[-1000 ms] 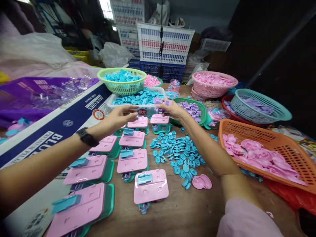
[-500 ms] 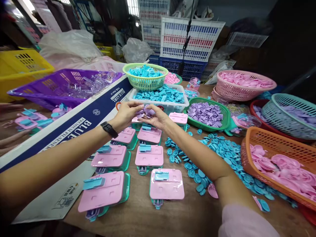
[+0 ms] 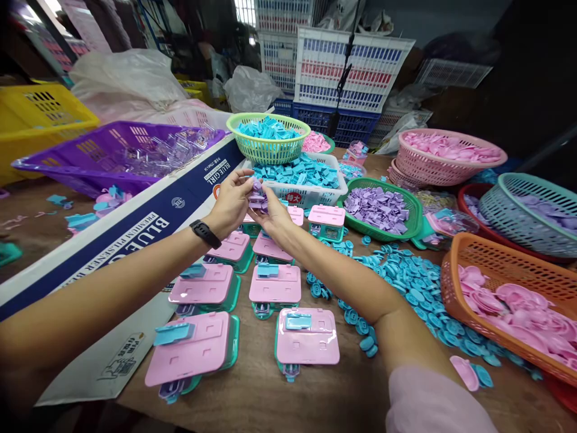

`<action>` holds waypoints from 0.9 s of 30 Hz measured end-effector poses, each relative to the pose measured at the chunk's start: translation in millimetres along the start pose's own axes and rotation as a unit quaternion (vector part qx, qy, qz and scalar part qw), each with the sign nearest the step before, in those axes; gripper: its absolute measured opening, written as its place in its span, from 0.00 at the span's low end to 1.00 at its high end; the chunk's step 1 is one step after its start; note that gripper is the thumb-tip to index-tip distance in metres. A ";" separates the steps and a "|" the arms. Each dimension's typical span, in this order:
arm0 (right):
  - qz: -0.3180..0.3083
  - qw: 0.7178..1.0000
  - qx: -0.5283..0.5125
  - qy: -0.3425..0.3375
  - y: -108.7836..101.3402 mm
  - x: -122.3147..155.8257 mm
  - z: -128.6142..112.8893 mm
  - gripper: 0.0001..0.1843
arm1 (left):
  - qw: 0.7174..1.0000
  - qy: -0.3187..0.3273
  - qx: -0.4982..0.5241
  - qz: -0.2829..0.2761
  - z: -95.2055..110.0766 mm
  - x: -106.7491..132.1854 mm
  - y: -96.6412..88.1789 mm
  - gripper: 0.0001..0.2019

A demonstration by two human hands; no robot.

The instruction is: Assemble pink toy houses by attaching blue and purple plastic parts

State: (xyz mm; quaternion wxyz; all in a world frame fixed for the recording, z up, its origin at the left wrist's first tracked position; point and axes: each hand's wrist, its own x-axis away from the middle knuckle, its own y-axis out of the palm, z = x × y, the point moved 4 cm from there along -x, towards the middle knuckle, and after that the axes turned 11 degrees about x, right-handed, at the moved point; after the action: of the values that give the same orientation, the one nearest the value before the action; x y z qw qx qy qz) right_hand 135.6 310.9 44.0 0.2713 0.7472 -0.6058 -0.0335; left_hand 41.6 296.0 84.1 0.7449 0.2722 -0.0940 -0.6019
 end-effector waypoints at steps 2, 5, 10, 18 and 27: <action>0.029 0.997 -0.066 0.015 1.3 3.2 0.3 0.06 | 0.999 -0.022 0.029 -0.025 0.3 -2.8 -0.7 0.10; 0.047 0.993 -0.096 0.040 5.3 6.5 -2.1 0.05 | 0.997 -0.018 0.028 -0.076 3.4 -5.5 -2.0 0.06; 0.058 0.995 -0.055 0.053 6.9 5.4 -12.9 0.08 | 0.983 0.063 -0.058 -0.164 12.4 -6.6 -5.7 0.09; -0.134 0.982 0.126 0.037 -1.5 1.1 -46.1 0.11 | 0.932 0.177 -0.174 -0.263 34.7 -9.6 -22.3 0.12; -0.018 0.796 0.576 -0.186 -24.0 -31.9 -54.1 0.06 | 0.828 0.222 -0.465 -0.223 26.5 -10.1 -45.6 0.13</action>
State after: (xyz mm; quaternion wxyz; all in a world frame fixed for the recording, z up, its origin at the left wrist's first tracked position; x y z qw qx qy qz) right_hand 169.0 363.0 70.4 -0.3278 0.7557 -0.5383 0.1781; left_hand -11.9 292.0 84.5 0.6298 0.0336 0.4275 -0.6477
